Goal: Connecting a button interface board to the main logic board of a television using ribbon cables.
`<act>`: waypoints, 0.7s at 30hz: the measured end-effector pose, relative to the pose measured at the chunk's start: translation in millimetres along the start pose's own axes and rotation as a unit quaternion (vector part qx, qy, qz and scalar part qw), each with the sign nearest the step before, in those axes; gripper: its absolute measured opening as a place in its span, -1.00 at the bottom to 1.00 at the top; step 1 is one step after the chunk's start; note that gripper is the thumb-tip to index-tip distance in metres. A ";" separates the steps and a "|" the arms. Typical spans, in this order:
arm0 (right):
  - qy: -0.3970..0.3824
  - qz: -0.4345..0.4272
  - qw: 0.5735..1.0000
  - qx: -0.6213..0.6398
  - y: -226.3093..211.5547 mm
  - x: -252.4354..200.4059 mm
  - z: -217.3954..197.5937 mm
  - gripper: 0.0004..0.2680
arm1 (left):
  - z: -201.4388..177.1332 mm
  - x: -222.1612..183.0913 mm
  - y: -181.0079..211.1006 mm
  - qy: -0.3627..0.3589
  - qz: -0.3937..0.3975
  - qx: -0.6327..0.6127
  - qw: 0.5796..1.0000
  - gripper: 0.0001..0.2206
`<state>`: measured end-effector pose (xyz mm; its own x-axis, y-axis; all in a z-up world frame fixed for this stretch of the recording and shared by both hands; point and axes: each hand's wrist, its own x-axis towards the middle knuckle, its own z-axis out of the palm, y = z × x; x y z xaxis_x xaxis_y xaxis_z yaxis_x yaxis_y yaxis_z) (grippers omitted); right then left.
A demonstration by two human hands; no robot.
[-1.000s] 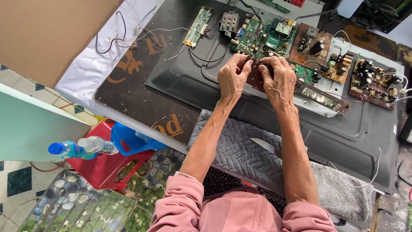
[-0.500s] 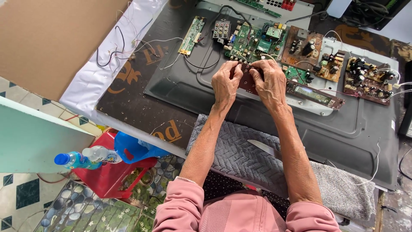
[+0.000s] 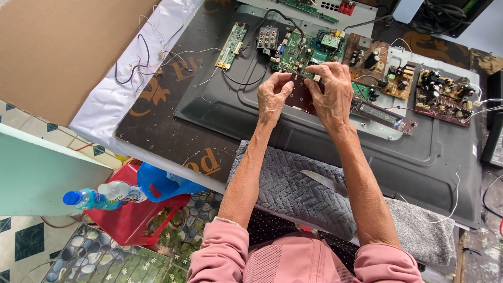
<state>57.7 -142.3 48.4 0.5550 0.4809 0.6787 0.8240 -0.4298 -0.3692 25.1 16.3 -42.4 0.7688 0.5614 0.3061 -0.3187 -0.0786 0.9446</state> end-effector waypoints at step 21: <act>-0.139 -0.349 0.864 -0.334 0.6 34.1 19.9 -0.94 | 0.1 1.6 8.7 0.003 -0.047 -0.048 0.998 -0.90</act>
<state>79.4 -111.0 58.7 0.0316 0.9269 0.3740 0.7705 -0.2609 0.5816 23.6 16.4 -33.7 0.7952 0.5669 0.2150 -0.2961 0.0536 0.9537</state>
